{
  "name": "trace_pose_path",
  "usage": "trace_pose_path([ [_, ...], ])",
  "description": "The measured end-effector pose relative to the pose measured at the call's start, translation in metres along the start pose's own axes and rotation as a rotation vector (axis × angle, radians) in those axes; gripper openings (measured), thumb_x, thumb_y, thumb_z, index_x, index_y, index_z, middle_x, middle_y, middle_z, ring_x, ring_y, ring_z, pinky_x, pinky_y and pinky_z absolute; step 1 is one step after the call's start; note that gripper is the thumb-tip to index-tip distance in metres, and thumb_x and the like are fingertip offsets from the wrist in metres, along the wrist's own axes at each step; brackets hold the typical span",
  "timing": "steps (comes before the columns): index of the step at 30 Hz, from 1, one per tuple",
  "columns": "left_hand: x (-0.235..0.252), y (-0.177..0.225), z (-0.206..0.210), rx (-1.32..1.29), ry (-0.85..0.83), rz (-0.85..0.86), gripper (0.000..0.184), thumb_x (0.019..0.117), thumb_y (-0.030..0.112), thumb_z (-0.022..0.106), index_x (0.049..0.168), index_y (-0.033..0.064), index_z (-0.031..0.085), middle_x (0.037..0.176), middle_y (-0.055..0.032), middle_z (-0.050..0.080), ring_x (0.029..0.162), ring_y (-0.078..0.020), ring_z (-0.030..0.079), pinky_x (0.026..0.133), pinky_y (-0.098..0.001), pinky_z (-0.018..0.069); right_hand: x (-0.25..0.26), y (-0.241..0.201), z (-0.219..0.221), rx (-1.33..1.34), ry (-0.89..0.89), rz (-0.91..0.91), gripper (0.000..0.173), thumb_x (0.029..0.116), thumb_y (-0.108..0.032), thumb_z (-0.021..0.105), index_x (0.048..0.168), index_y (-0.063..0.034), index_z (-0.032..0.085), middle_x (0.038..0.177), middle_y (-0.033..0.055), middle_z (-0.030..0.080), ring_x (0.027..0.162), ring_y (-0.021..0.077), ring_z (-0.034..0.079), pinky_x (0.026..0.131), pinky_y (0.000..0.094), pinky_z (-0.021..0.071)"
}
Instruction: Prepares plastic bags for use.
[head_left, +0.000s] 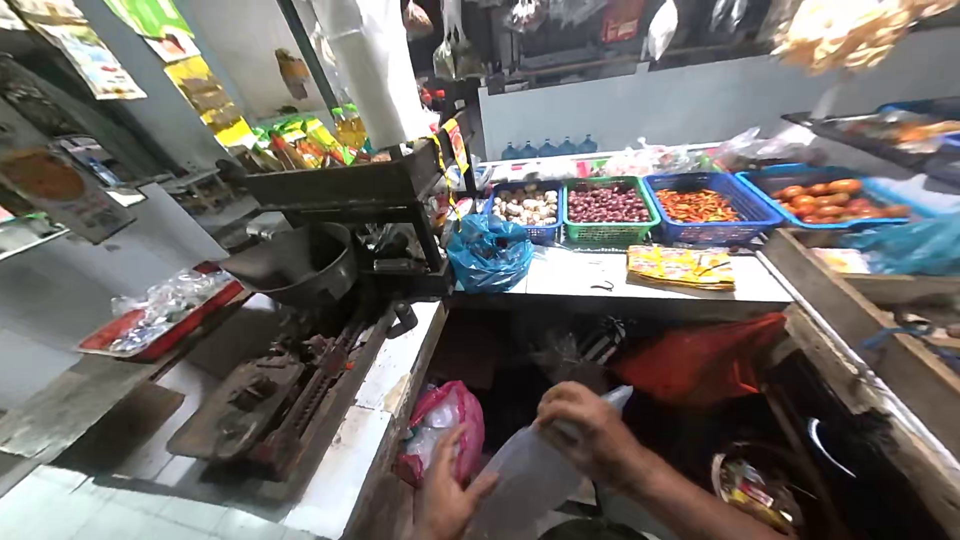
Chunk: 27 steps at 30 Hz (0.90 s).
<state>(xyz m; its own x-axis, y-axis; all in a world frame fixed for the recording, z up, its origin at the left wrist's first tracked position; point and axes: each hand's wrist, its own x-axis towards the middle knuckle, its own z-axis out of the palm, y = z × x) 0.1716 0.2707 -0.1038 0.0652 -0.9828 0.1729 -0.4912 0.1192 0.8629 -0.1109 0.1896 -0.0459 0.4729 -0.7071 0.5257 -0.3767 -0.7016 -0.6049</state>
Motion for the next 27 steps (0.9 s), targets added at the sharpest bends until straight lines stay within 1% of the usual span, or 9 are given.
trace_pose_path([
  [3, 0.024, 0.042, 0.026, -0.194, -0.075, 0.372, 0.03, 0.089, 0.027, 0.079, 0.112, 0.0087, 0.075, 0.124, -0.0066, 0.071, 0.121, -0.0192, 0.065, 0.105, -0.0407, 0.0555, 0.001, -0.02, 0.023, -0.02, -0.066, -0.088, 0.013, 0.0978, -0.032, 0.07, 0.1, -0.0211, 0.076, 0.111, -0.0007, 0.072, 0.108, 0.014, 0.067, 0.093, 0.0399, 0.0571],
  [5, 0.034, 0.05, 0.033, -0.292, -0.097, 0.46, 0.01, 0.0933, 0.014, 0.072, 0.101, 0.0078, 0.076, 0.11, -0.0055, 0.074, 0.109, -0.0177, 0.07, 0.098, -0.0379, 0.0594, 0.001, -0.026, 0.015, -0.043, -0.103, -0.068, 0.022, 0.0977, -0.038, 0.07, 0.108, -0.019, 0.073, 0.112, -0.0015, 0.072, 0.107, 0.0127, 0.068, 0.094, 0.0397, 0.0576],
  [8, 0.041, 0.054, 0.026, -0.401, -0.162, 0.478, 0.009, 0.0969, 0.014, 0.07, 0.1, 0.0053, 0.073, 0.107, -0.0084, 0.074, 0.104, -0.0222, 0.071, 0.093, -0.0401, 0.061, -0.004, -0.021, -0.013, -0.187, -0.206, 0.008, 0.043, 0.0903, -0.041, 0.078, 0.125, -0.0175, 0.067, 0.109, -0.0017, 0.074, 0.105, 0.0147, 0.069, 0.104, 0.0463, 0.0519],
  [13, 0.043, 0.06, 0.014, -0.504, -0.278, 0.474, 0.009, 0.0958, 0.009, 0.069, 0.102, 0.0028, 0.071, 0.108, -0.0118, 0.073, 0.103, -0.0252, 0.071, 0.092, -0.0416, 0.0607, -0.031, -0.008, -0.059, -0.492, -0.376, 0.256, 0.025, 0.0859, -0.033, 0.079, 0.107, -0.0215, 0.074, 0.103, -0.0011, 0.076, 0.105, 0.0212, 0.07, 0.112, 0.0592, 0.0418],
  [17, 0.055, 0.064, 0.016, -0.647, -0.32, 0.485, 0.011, 0.0982, 0.014, 0.067, 0.106, 0.006, 0.07, 0.107, -0.01, 0.073, 0.1, -0.0224, 0.071, 0.09, -0.0391, 0.0599, -0.054, -0.013, -0.102, -0.482, -0.44, 0.559, 0.024, 0.0856, -0.03, 0.078, 0.105, -0.0168, 0.076, 0.104, 0.005, 0.075, 0.103, 0.0276, 0.069, 0.104, 0.0605, 0.0465],
  [19, 0.058, 0.063, 0.026, -0.725, -0.29, 0.439, 0.012, 0.0983, 0.018, 0.068, 0.106, 0.0085, 0.07, 0.105, -0.0071, 0.072, 0.097, -0.0188, 0.07, 0.087, -0.0355, 0.0597, -0.074, -0.012, -0.118, -0.307, -0.352, 0.664, 0.02, 0.089, -0.027, 0.075, 0.104, -0.0129, 0.075, 0.101, 0.0057, 0.074, 0.097, 0.023, 0.069, 0.094, 0.0525, 0.0545],
  [22, 0.059, 0.057, 0.047, -0.892, -0.259, 0.319, 0.015, 0.096, 0.019, 0.07, 0.107, 0.0091, 0.069, 0.102, -0.0053, 0.073, 0.092, -0.0156, 0.07, 0.083, -0.033, 0.0603, -0.107, -0.011, -0.125, 0.105, -0.033, 0.753, 0.016, 0.0903, -0.021, 0.076, 0.099, -0.0085, 0.072, 0.09, 0.0014, 0.073, 0.08, 0.0093, 0.069, 0.076, 0.0321, 0.0594],
  [25, 0.056, 0.048, 0.065, -0.961, -0.266, 0.207, 0.012, 0.0969, 0.012, 0.066, 0.108, 0.0069, 0.067, 0.097, -0.0068, 0.074, 0.085, -0.0163, 0.072, 0.078, -0.0349, 0.0622, -0.125, -0.02, -0.123, 0.374, 0.278, 0.749, 0.015, 0.0891, -0.011, 0.076, 0.101, -0.0052, 0.068, 0.089, 0.0052, 0.073, 0.079, 0.0124, 0.07, 0.076, 0.0317, 0.0609],
  [27, 0.054, 0.04, 0.076, -0.722, -0.172, 0.183, 0.018, 0.0938, 0.007, 0.066, 0.112, 0.0037, 0.063, 0.101, -0.0071, 0.073, 0.085, -0.0142, 0.071, 0.075, -0.0308, 0.0611, -0.132, -0.025, -0.121, 0.434, 0.4, 0.718, 0.015, 0.0895, -0.008, 0.074, 0.102, -0.0035, 0.068, 0.093, 0.0074, 0.072, 0.083, 0.0152, 0.07, 0.08, 0.0334, 0.0608],
])
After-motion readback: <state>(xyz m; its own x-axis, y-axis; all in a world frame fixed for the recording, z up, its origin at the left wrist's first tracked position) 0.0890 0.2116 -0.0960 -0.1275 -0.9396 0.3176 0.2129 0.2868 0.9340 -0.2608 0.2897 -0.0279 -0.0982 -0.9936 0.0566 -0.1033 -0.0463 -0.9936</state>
